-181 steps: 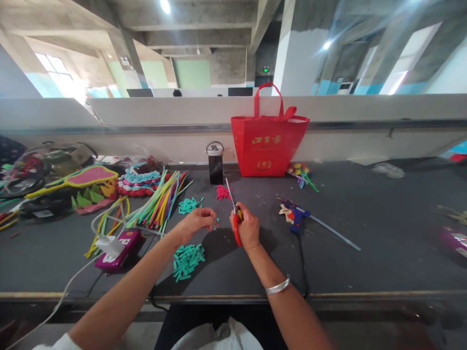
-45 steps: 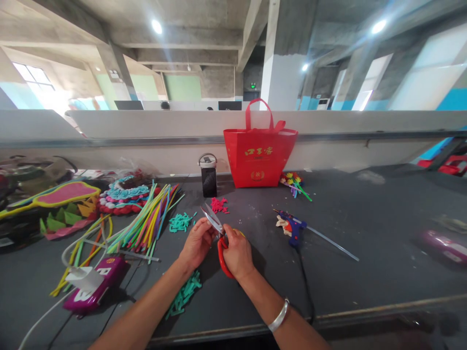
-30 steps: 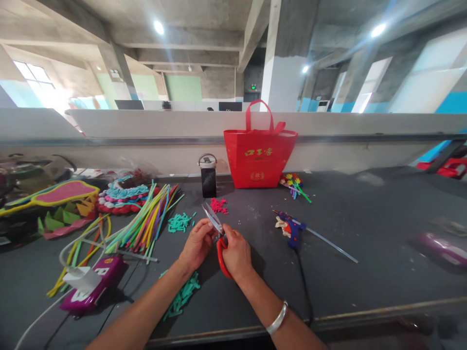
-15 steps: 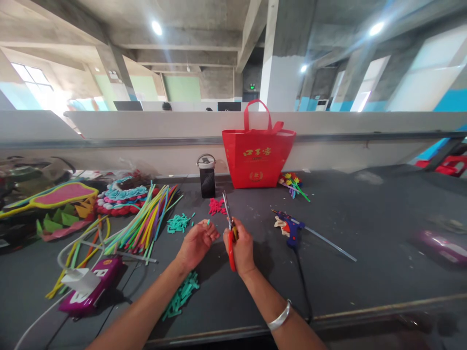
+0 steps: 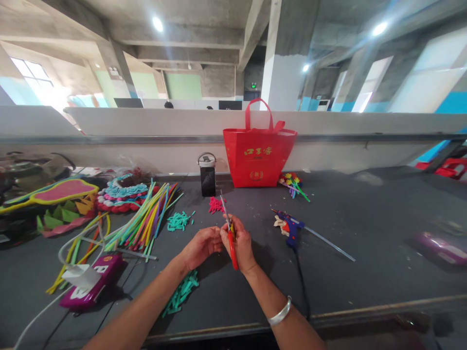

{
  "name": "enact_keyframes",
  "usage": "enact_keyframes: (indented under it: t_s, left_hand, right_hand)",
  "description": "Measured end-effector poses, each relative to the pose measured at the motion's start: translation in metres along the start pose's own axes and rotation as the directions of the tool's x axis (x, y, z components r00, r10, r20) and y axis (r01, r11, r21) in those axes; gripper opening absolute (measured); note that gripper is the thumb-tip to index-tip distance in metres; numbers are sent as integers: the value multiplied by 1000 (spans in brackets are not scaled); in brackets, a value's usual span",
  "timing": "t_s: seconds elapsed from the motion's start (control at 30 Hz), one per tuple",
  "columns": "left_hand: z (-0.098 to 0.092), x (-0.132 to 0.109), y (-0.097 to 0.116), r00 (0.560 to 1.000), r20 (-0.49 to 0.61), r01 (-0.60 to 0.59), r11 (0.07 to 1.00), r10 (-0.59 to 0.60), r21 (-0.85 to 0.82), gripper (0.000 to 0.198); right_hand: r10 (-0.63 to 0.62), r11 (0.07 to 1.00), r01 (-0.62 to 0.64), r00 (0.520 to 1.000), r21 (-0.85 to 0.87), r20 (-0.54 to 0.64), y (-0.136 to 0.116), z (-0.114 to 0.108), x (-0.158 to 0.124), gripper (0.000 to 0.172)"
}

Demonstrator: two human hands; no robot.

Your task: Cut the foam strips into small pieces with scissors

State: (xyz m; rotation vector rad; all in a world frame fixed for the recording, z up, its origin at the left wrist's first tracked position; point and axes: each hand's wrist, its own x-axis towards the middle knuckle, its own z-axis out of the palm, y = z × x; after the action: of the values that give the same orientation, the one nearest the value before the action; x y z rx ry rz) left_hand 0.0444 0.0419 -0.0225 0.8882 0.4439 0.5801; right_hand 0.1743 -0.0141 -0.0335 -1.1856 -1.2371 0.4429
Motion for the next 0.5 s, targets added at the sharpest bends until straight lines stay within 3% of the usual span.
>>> enact_keyframes:
  t_s: [0.07, 0.13, 0.27, 0.37, 0.5]
  left_hand:
    - [2, 0, 1, 1000, -22, -17, 999, 17, 35, 8]
    - [3, 0, 3, 989, -98, -95, 987, 108, 130, 8]
    - [1, 3, 6, 880, -237, -290, 862, 411, 416, 5]
    - [1, 4, 4, 827, -201, -344, 755, 525, 558, 6]
    - [1, 3, 1, 804, -58, -396, 606, 592, 690, 11]
  right_hand:
    - [2, 1000, -2, 1000, 6, -7, -1, 0, 2, 36]
    - [21, 1000, -20, 999, 17, -36, 0, -1, 4, 35]
    - [66, 998, -64, 989, 17, -130, 5, -4, 9, 36]
    - [85, 996, -87, 983, -4, -161, 8, -5, 11, 37]
    - [49, 996, -60, 989, -71, -142, 12, -4, 11, 37]
